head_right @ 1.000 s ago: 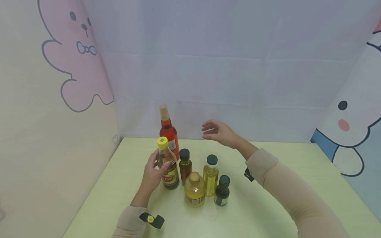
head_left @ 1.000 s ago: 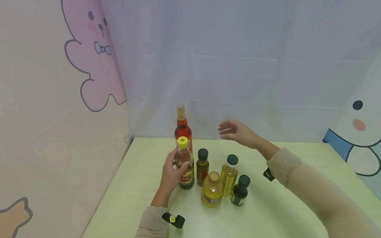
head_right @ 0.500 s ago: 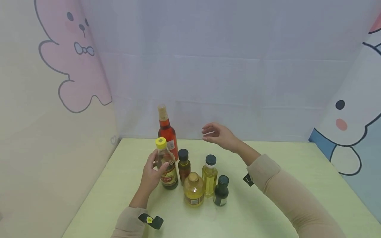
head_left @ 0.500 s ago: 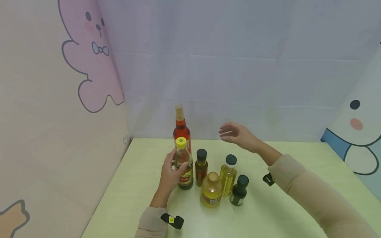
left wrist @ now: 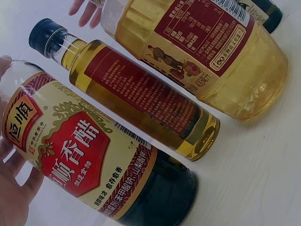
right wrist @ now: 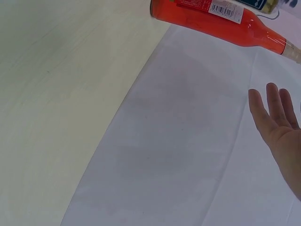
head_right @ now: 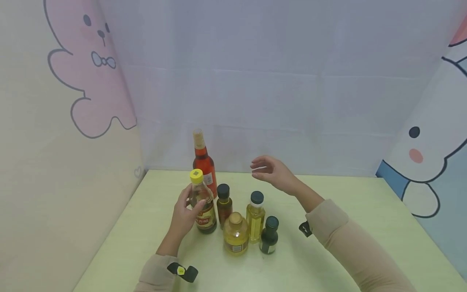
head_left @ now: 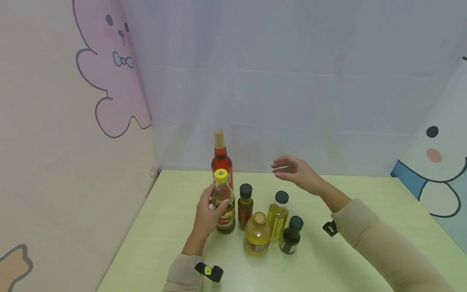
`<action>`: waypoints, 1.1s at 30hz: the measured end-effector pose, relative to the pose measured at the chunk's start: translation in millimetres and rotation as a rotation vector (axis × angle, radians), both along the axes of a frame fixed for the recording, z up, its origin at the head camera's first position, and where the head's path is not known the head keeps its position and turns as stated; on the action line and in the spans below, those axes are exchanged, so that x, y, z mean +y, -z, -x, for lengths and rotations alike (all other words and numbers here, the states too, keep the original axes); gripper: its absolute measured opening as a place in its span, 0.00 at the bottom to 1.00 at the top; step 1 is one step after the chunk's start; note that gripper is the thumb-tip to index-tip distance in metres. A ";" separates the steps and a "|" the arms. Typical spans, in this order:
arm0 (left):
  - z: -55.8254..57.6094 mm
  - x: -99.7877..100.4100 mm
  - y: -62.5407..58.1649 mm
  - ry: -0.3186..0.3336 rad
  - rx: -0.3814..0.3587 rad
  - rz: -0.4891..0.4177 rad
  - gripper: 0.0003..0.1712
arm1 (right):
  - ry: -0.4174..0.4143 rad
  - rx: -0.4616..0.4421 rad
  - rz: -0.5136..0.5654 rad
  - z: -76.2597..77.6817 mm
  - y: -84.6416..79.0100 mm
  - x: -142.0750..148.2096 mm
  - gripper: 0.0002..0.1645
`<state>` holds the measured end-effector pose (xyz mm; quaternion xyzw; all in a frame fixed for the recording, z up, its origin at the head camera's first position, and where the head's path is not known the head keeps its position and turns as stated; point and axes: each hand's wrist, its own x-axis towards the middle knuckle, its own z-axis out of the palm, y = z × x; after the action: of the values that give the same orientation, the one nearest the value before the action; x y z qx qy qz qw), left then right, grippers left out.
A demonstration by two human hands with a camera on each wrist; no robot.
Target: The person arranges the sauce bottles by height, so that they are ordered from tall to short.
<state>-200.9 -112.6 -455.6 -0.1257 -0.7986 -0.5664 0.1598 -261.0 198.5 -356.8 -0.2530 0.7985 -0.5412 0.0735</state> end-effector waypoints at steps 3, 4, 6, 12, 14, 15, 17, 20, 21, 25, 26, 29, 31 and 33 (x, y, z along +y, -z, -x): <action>-0.5 -0.2 -0.4 0.003 -0.003 -0.003 0.36 | 0.004 -0.007 0.001 -2.6 1.1 1.5 0.29; -0.6 -0.2 -0.8 0.003 -0.004 -0.004 0.36 | 0.005 -0.009 0.001 -3.4 1.3 2.0 0.29; -1.0 -0.1 -1.3 0.000 -0.002 -0.006 0.36 | 0.006 -0.011 0.003 -5.3 1.8 2.9 0.29; -2.9 0.7 -1.8 -0.008 0.009 -0.010 0.37 | 0.010 -0.016 0.013 -13.5 4.3 4.8 0.29; -2.9 0.8 -1.9 -0.006 0.010 -0.010 0.37 | 0.011 -0.018 0.013 -15.8 4.8 5.1 0.29; -2.9 0.9 -2.0 -0.005 0.010 -0.010 0.37 | 0.010 -0.017 0.014 -17.1 4.8 5.3 0.28; -2.9 1.0 -2.3 -0.003 0.011 -0.011 0.37 | 0.010 -0.010 0.017 -19.2 5.1 5.5 0.28; -2.9 1.2 -2.6 -0.002 0.009 -0.015 0.37 | 0.006 -0.002 0.029 -23.0 5.3 5.9 0.28; -3.0 1.2 -2.6 -0.003 0.007 -0.015 0.36 | 0.003 0.001 0.032 -24.4 5.3 5.9 0.27; -2.8 1.3 -2.6 -0.005 -0.003 -0.011 0.36 | -0.010 0.022 0.050 -30.8 6.1 6.4 0.25; -2.5 1.1 -2.3 -0.006 -0.004 -0.006 0.36 | -0.011 0.029 0.054 -32.3 6.6 6.6 0.25; -1.8 0.8 -1.9 -0.005 -0.006 -0.001 0.37 | -0.017 0.035 0.061 -36.8 8.5 7.6 0.24; -1.6 0.8 -1.9 -0.004 -0.007 0.001 0.37 | -0.016 0.028 0.067 -39.2 10.0 8.5 0.24; -1.8 0.8 -2.2 -0.005 -0.004 -0.001 0.37 | -0.016 0.016 0.071 -41.5 11.2 9.5 0.24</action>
<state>-199.1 -111.8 -453.4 -0.1226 -0.7989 -0.5669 0.1595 -219.6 208.0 -368.0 -0.2664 0.7774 -0.5663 0.0624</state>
